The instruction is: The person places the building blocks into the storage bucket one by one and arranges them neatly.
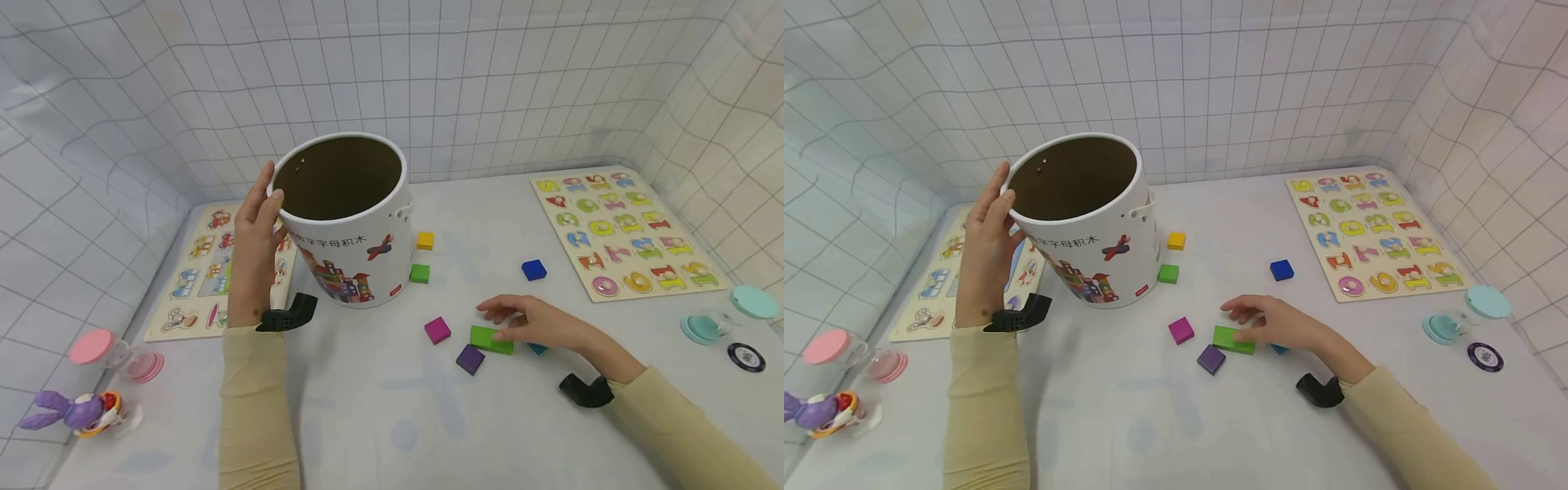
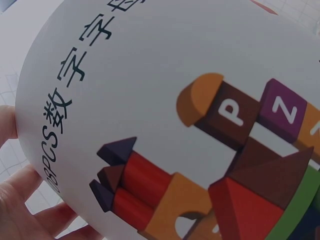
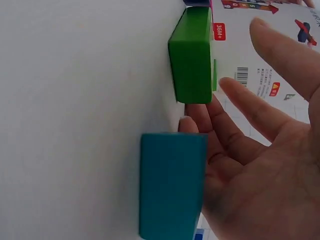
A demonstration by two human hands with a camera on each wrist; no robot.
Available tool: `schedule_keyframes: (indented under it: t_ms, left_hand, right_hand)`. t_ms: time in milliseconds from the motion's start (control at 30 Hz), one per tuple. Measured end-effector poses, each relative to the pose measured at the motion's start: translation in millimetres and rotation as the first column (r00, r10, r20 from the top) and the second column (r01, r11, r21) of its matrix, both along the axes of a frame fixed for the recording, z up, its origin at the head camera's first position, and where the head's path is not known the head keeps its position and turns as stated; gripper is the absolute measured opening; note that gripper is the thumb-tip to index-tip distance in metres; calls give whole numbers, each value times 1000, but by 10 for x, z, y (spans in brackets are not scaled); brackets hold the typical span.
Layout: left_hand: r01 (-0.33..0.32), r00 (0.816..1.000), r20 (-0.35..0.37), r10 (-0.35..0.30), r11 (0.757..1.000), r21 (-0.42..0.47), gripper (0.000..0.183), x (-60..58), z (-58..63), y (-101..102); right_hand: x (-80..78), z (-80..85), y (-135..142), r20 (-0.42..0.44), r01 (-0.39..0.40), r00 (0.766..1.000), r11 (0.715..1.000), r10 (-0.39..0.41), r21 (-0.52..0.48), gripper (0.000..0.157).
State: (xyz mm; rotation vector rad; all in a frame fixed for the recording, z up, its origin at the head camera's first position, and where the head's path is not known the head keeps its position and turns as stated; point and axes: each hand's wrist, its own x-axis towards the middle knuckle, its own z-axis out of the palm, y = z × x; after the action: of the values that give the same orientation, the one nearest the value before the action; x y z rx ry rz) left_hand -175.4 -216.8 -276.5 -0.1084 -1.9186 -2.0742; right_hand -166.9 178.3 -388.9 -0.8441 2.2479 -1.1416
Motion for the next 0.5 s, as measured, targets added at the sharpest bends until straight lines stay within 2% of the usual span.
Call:
schedule_keyframes:
  t_ms: [100,233,367,500]
  left_hand:
    - [3,1000,-3,-3,1000,6,45,3,-3,-1]
    - [14,1000,-5,-14,1000,13,46,8,-2,-2]
    - [10,1000,-13,-10,1000,5,46,7,0,-2]
    - [9,1000,-13,-9,1000,3,47,-1,1,5]
  right_hand:
    - [92,-17,-11,-90,-26,995,996,33,79,53]
    - [168,-2,-72,-209,1,977,986,34,167,54]
    - [116,-9,-95,-267,51,964,987,-9,150,45]
    - [1,-47,-68,-251,81,967,991,-52,105,38]
